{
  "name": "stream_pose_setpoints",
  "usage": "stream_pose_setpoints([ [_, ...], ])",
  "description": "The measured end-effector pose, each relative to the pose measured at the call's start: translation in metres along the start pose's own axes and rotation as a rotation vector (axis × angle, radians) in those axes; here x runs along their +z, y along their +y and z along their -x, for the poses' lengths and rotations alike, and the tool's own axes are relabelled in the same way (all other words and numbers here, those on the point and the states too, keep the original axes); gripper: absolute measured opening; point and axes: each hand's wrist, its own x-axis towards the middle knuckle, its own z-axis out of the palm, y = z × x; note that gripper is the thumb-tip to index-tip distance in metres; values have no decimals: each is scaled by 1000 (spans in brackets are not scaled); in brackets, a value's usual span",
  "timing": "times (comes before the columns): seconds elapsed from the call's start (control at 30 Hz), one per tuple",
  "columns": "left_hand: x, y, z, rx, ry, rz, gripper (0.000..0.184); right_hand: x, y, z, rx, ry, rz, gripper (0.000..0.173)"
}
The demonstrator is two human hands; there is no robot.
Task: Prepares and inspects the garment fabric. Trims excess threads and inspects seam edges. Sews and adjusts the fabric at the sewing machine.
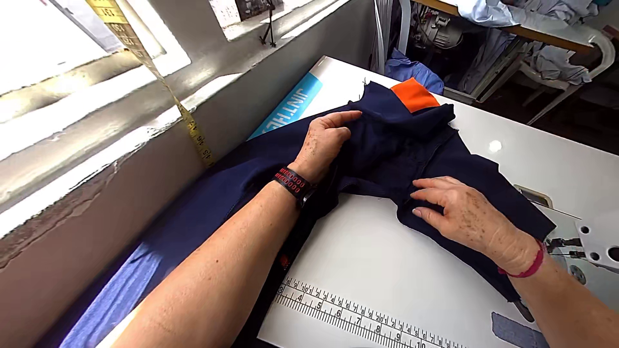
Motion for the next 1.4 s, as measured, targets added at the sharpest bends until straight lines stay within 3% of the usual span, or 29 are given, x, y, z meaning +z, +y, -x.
stream_pose_setpoints([
  [0.07,3,3,4,36,-5,77,39,-2,1,-3,26,105,-34,21],
  [0.13,9,5,12,236,-50,64,34,-11,-4,-12,150,219,-183,18],
  [0.23,25,3,29,856,-295,-300,29,-28,-14,-25,530,136,-935,46],
  [0.3,41,1,44,1032,-558,-539,25,-31,-9,-31,701,157,-1309,60],
  [0.33,47,-3,48,1039,-671,-589,23,-31,-6,-30,752,203,-1360,52],
  [0.43,47,-8,48,884,-905,-616,23,-22,2,-24,963,367,-1113,6],
  [0.5,45,-6,47,842,-941,-622,25,-18,10,-22,1060,401,-908,18],
  [0.6,43,-9,46,848,-939,-546,25,-23,23,-13,1052,495,-759,34],
  [0.73,40,-11,40,869,-864,-371,27,-34,30,-4,1065,566,-760,25],
  [0.77,41,-12,39,865,-849,-358,27,-33,31,-1,1046,555,-731,27],
  [0.83,42,-11,36,860,-830,-347,23,-30,35,10,917,490,-533,52],
  [0.9,41,-9,35,824,-807,-260,20,-30,39,22,697,430,-235,76],
  [0.93,38,-6,35,783,-774,-198,21,-31,39,26,591,410,-122,77],
  [1.0,29,2,33,670,-646,-90,26,-36,32,32,410,405,-1,54],
  [1.07,22,12,31,535,-394,10,24,-40,22,36,314,443,-26,27],
  [1.13,14,21,27,410,-123,79,15,-42,16,43,317,425,-102,22],
  [1.2,8,28,25,365,-57,133,10,-44,15,51,281,395,-104,24],
  [1.27,13,30,36,440,-279,129,8,-51,15,63,177,337,-48,23],
  [1.4,46,29,69,595,-921,-49,8,-65,2,85,-54,140,-4,32],
])
